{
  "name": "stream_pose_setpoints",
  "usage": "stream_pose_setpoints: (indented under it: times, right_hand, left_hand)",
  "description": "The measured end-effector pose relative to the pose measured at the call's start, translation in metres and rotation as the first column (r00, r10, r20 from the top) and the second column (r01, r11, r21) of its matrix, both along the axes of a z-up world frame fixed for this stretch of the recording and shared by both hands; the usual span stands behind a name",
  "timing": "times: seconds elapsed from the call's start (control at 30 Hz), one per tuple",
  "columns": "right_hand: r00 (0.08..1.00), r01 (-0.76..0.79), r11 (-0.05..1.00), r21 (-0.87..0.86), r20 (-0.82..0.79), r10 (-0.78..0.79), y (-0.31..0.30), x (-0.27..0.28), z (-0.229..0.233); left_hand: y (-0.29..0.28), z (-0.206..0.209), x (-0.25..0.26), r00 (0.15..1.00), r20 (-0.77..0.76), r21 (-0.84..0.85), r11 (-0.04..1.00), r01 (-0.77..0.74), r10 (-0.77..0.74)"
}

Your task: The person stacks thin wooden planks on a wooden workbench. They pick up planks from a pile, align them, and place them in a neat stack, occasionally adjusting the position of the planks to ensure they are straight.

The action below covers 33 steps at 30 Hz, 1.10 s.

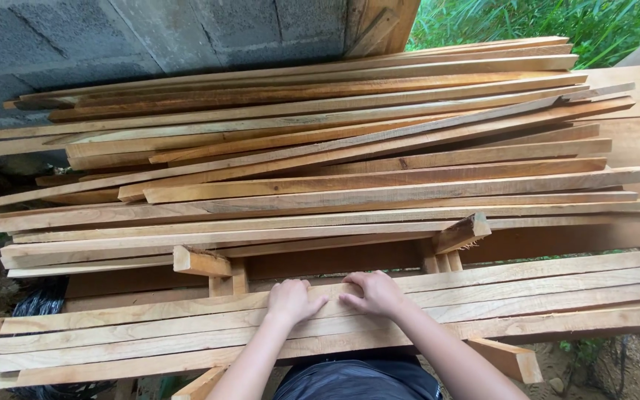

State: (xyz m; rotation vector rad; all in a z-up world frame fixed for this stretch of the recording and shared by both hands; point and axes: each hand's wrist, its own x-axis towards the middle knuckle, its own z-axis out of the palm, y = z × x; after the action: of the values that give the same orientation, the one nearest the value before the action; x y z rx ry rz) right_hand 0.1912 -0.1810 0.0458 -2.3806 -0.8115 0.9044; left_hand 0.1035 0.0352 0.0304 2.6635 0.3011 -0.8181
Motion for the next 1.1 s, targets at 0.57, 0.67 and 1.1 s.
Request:
stream_pose_setpoints:
  times: [0.57, 0.67, 1.1]
  right_hand:
    - [0.989, 0.008, 0.997, -0.076, 0.149, 0.003, 0.01, -0.022, 0.01]
    - [0.979, -0.009, 1.0, 0.009, 0.203, 0.007, 0.002, -0.033, -0.002]
    - [0.993, -0.069, 0.996, 0.063, 0.1, 0.063, 0.008, -0.001, 0.005]
  left_hand:
    - [0.007, 0.007, 0.039, 0.94, -0.31, -0.047, 0.99, 0.132, -0.14]
    - [0.005, 0.015, 0.043, 0.928, -0.323, -0.04, 0.982, 0.185, -0.188]
    - [0.004, 0.013, 0.047, 0.882, -0.396, -0.031, 0.964, 0.264, -0.254]
